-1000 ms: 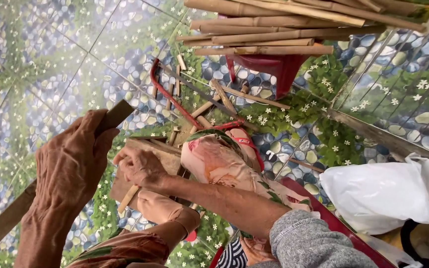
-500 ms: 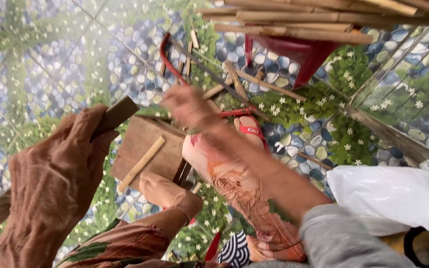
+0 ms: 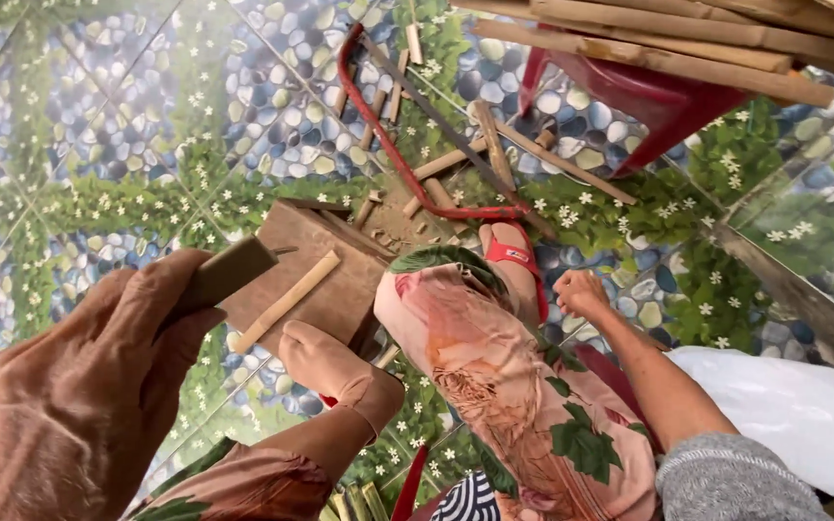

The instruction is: The person uses a red bow saw to cut a piece of bamboo that is held in place by their bare feet on a small wooden block. After cutting, they pick up a marker and mark the cut bamboo piece.

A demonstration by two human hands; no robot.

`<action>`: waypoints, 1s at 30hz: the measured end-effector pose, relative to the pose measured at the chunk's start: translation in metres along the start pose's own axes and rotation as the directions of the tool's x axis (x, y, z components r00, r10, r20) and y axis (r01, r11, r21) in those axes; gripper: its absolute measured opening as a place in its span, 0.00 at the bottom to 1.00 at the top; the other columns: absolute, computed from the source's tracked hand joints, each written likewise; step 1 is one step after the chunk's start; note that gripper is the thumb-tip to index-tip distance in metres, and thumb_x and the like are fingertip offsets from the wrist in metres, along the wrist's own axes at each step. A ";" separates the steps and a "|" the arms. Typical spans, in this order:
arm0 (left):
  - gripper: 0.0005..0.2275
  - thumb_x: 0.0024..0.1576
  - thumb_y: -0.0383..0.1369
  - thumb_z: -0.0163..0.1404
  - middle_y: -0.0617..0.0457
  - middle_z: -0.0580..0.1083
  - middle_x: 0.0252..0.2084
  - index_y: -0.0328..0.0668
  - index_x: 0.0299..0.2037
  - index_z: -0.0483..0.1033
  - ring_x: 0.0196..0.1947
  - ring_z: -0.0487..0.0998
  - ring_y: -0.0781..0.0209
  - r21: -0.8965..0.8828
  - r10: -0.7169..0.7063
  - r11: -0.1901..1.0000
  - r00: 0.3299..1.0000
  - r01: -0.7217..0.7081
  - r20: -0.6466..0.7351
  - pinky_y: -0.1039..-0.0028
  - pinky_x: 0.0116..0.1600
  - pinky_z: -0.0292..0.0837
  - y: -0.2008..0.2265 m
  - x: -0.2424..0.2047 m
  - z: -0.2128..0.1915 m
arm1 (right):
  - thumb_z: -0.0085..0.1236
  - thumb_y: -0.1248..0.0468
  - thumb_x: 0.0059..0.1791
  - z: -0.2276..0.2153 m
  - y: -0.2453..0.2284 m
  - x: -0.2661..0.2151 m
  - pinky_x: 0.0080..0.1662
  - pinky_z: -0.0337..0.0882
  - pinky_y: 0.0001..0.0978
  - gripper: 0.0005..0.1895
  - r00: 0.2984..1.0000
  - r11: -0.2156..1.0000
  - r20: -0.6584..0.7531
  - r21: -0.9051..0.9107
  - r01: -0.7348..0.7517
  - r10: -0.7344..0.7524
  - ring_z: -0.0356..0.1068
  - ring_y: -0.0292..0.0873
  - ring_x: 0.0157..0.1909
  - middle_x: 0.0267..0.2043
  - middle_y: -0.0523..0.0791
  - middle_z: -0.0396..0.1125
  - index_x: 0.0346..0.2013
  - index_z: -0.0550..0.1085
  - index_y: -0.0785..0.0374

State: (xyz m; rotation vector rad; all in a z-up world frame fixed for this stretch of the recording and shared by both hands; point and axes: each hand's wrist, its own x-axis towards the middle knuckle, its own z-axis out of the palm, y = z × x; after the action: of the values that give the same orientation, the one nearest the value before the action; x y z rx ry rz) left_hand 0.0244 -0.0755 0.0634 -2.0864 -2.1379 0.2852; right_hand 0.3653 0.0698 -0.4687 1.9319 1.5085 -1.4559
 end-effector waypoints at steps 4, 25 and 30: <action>0.20 0.64 0.40 0.49 0.54 0.81 0.50 0.47 0.66 0.73 0.23 0.82 0.54 0.036 -0.006 0.999 1.000 0.006 -0.001 0.61 0.29 0.84 -0.003 -0.004 0.001 | 0.48 0.64 0.52 0.022 -0.011 0.001 0.29 0.74 0.32 0.10 0.999 0.998 0.037 0.068 0.004 -0.007 0.72 0.37 0.22 0.22 0.43 0.74 0.36 0.79 0.58; 0.21 0.60 0.41 0.49 0.63 0.78 0.48 0.62 0.65 0.67 0.30 0.84 0.58 0.025 -0.037 0.999 0.996 0.035 0.085 0.63 0.24 0.81 0.008 0.007 -0.003 | 0.48 0.55 0.49 -0.013 0.005 0.008 0.53 0.77 0.46 0.14 0.966 0.949 0.053 -0.181 0.258 -0.252 0.79 0.52 0.49 0.29 0.45 0.80 0.40 0.79 0.54; 0.22 0.59 0.42 0.47 0.66 0.76 0.45 0.67 0.66 0.64 0.33 0.84 0.56 -0.011 -0.019 1.000 0.993 0.021 0.116 0.61 0.22 0.77 0.022 0.018 -0.011 | 0.50 0.63 0.46 -0.056 -0.011 0.007 0.22 0.76 0.30 0.14 0.965 0.964 -0.008 0.048 0.262 -0.262 0.76 0.44 0.20 0.23 0.50 0.75 0.41 0.76 0.67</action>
State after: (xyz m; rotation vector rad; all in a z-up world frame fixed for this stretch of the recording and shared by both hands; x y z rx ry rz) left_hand 0.0477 -0.0563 0.0684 -2.1025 -2.2289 0.4022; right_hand 0.3846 0.1185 -0.4459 1.8140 1.8012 -1.6105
